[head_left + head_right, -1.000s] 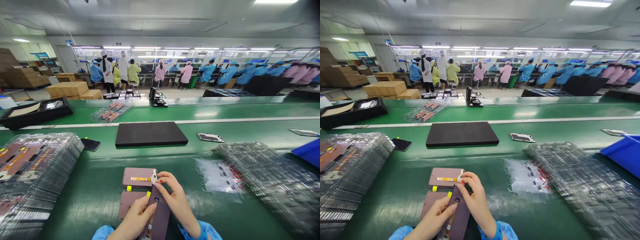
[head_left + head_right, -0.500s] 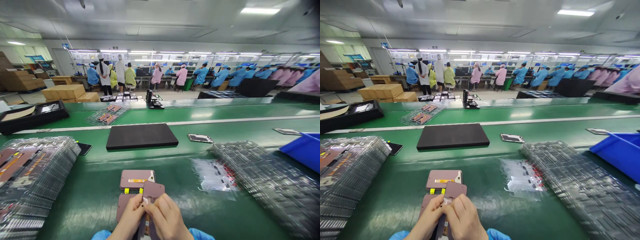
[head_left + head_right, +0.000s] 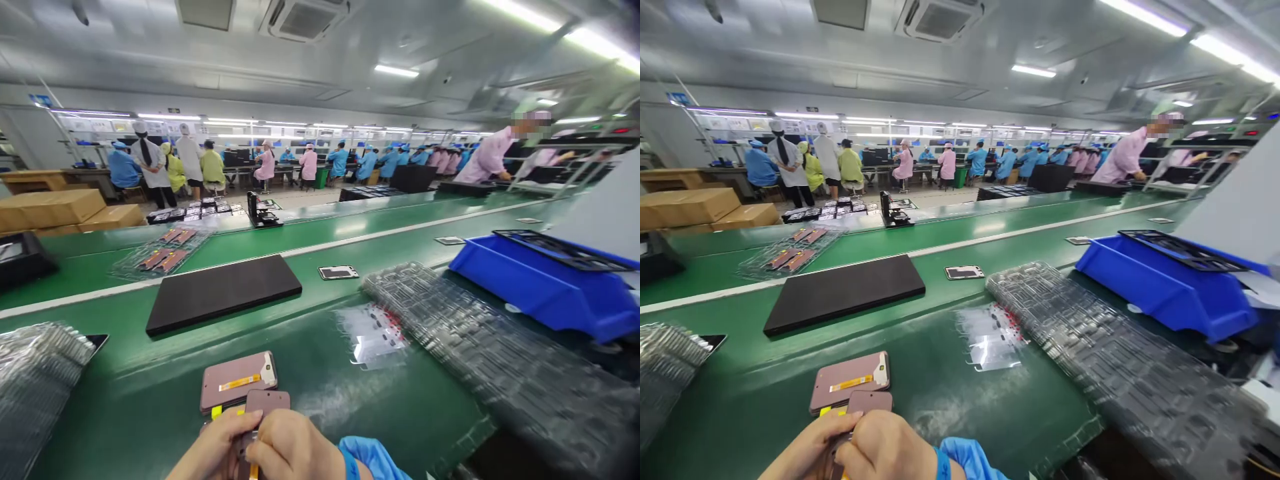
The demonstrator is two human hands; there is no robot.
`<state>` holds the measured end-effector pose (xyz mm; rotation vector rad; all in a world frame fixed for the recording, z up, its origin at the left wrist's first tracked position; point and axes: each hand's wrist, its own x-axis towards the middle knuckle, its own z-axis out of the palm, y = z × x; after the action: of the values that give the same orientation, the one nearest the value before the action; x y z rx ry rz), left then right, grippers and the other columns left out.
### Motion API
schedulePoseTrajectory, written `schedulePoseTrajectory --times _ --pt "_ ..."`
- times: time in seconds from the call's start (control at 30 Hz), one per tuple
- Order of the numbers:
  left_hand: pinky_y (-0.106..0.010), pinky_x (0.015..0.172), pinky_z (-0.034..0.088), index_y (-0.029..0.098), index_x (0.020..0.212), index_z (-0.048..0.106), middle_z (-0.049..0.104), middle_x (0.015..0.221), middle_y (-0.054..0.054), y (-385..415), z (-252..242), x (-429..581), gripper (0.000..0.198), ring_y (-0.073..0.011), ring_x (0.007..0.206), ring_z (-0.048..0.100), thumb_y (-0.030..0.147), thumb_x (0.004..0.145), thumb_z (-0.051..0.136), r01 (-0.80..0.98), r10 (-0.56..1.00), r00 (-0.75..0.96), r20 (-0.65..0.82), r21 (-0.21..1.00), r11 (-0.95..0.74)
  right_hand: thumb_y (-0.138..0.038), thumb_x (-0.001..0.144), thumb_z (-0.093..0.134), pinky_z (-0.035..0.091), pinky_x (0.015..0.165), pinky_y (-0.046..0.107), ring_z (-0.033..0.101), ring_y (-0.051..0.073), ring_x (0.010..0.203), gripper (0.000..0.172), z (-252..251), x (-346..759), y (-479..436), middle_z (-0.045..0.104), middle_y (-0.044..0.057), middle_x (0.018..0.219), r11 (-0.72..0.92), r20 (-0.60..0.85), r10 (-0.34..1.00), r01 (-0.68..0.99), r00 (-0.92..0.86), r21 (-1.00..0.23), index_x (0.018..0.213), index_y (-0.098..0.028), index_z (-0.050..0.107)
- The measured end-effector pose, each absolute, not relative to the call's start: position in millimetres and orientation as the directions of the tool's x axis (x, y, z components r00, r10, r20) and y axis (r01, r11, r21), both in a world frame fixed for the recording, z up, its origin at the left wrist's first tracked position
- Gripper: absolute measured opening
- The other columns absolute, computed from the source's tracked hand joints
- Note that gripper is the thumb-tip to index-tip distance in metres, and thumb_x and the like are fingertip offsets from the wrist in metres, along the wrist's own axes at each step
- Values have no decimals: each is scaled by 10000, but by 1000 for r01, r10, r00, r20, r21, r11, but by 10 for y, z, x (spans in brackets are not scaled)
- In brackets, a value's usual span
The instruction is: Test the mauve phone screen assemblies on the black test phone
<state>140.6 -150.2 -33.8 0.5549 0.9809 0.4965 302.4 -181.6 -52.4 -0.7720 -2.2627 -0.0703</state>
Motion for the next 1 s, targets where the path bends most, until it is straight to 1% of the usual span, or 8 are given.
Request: schedulePoseTrajectory --times 0.13,0.27,0.37,0.53,0.63,0.7,0.83,1.0 --pt "-194 411 435 140 708 641 611 581 8 -1464 -233 1402 343 -101 451 532 363 610 884 -95 581 534 -614 640 763 -303 1032 462 437 554 221 492 135 583 285 -487 3030 -1808 516 -6 662 836 604 482 540 -635 -99 807 -172 578" --pt "-230 565 518 127 819 688 702 678 -43 -1366 -148 1422 308 -168 602 653 285 634 876 -196 654 543 -526 678 708 -234 995 552 418 482 151 479 90 500 299 -454 3077 -1820 517 -48 576 860 467 511 429 -721 -278 700 -186 569" --pt "-250 571 546 105 880 684 728 703 -73 -1198 -143 1405 298 -194 613 679 257 680 844 -172 723 440 -533 740 650 -269 1015 529 442 470 125 513 83 483 325 -407 3237 -1911 533 -55 565 829 571 558 366 -603 -423 709 -209 621" --pt "-298 542 589 90 934 636 745 733 -103 -949 -115 1343 145 -211 597 699 180 834 690 -170 819 192 -541 804 571 -340 1048 427 513 514 247 573 146 554 382 -34 3768 -2167 551 -12 639 772 740 610 421 -283 -476 746 -257 646" --pt "-302 536 603 82 946 619 745 729 -114 -904 -62 1295 71 -206 578 703 108 888 587 -183 845 85 -528 825 534 -246 1036 434 524 697 358 605 192 724 251 208 4249 -2108 583 34 776 538 747 598 545 290 -643 875 -220 624" --pt "-292 534 610 93 973 614 750 756 -97 -901 -35 1251 98 -193 591 709 77 899 551 -231 859 28 -511 833 503 -415 989 533 519 722 343 600 191 756 263 206 4650 -1913 604 31 808 283 585 626 549 515 -786 850 -206 609" --pt "-265 526 617 134 1022 629 752 831 -42 -926 17 1157 190 -170 632 717 35 888 539 -319 903 -1 -431 856 408 -453 1007 504 534 641 315 598 166 676 329 -249 5439 -1421 618 34 811 47 404 646 495 648 -868 987 -137 597" --pt "-276 580 637 155 1061 665 753 902 -33 -975 125 1130 249 -178 701 724 35 877 546 -377 905 -1 -426 838 394 -345 984 617 555 791 382 626 203 905 255 -844 5792 -1213 608 67 1096 -253 222 643 477 733 -842 1141 -145 601"
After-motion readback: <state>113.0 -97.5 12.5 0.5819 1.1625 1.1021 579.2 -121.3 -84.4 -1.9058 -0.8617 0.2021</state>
